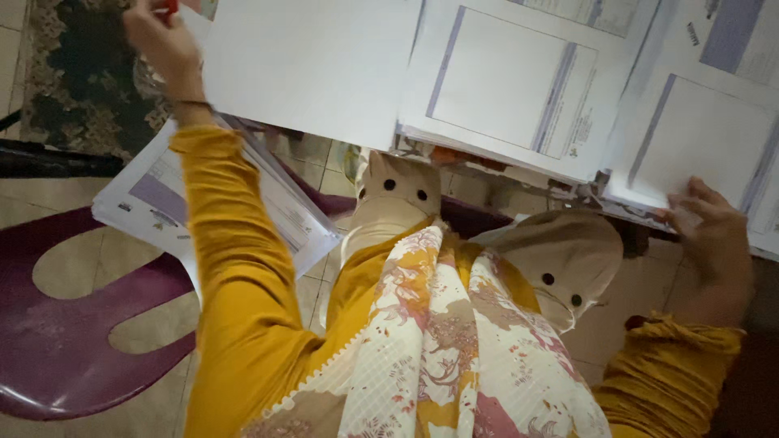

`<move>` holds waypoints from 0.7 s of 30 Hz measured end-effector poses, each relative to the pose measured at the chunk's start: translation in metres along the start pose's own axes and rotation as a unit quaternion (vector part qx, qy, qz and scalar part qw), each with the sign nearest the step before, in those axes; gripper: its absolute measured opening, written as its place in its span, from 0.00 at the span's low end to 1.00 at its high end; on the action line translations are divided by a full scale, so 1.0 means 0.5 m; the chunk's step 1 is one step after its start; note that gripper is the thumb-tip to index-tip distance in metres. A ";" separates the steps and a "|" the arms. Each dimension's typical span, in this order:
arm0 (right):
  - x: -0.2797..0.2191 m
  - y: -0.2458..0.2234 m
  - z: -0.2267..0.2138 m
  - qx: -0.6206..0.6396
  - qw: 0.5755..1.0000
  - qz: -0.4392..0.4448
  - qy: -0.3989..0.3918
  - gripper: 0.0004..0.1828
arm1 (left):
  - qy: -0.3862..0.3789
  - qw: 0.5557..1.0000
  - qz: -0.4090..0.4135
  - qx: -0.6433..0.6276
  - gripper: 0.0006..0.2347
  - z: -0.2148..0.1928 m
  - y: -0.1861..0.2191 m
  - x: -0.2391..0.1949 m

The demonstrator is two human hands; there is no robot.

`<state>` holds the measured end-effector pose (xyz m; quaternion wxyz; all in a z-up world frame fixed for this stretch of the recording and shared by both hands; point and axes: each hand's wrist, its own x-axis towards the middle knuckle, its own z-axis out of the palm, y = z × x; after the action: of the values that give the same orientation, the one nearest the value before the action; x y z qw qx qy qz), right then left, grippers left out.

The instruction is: The person sits on the floor and organizes a stack of papers on a low table. They repeatedly pick up sheets, align them, and place them back into a neat pile. A red pen is briefly visible on the table.

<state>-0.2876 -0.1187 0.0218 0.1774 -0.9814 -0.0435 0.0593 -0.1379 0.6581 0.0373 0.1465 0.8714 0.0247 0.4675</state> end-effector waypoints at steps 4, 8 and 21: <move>-0.015 -0.036 -0.006 0.022 1.000 0.005 0.011 0.19 | -0.063 0.985 -0.157 -0.031 0.12 -0.035 -0.065 0.000; -0.002 -0.051 0.009 0.034 0.998 -0.016 0.053 0.09 | -0.108 0.978 -0.175 -0.043 0.09 0.011 -0.078 -0.030; -0.003 -0.063 0.025 0.042 0.994 -0.021 0.101 0.17 | -0.321 0.929 -0.016 -0.186 0.14 -0.048 0.105 -0.122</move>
<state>-0.2927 -0.0852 0.0212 0.2228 -0.9730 -0.0435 -0.0418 -0.1968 0.6024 0.0151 0.3133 0.9316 -0.0970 0.1568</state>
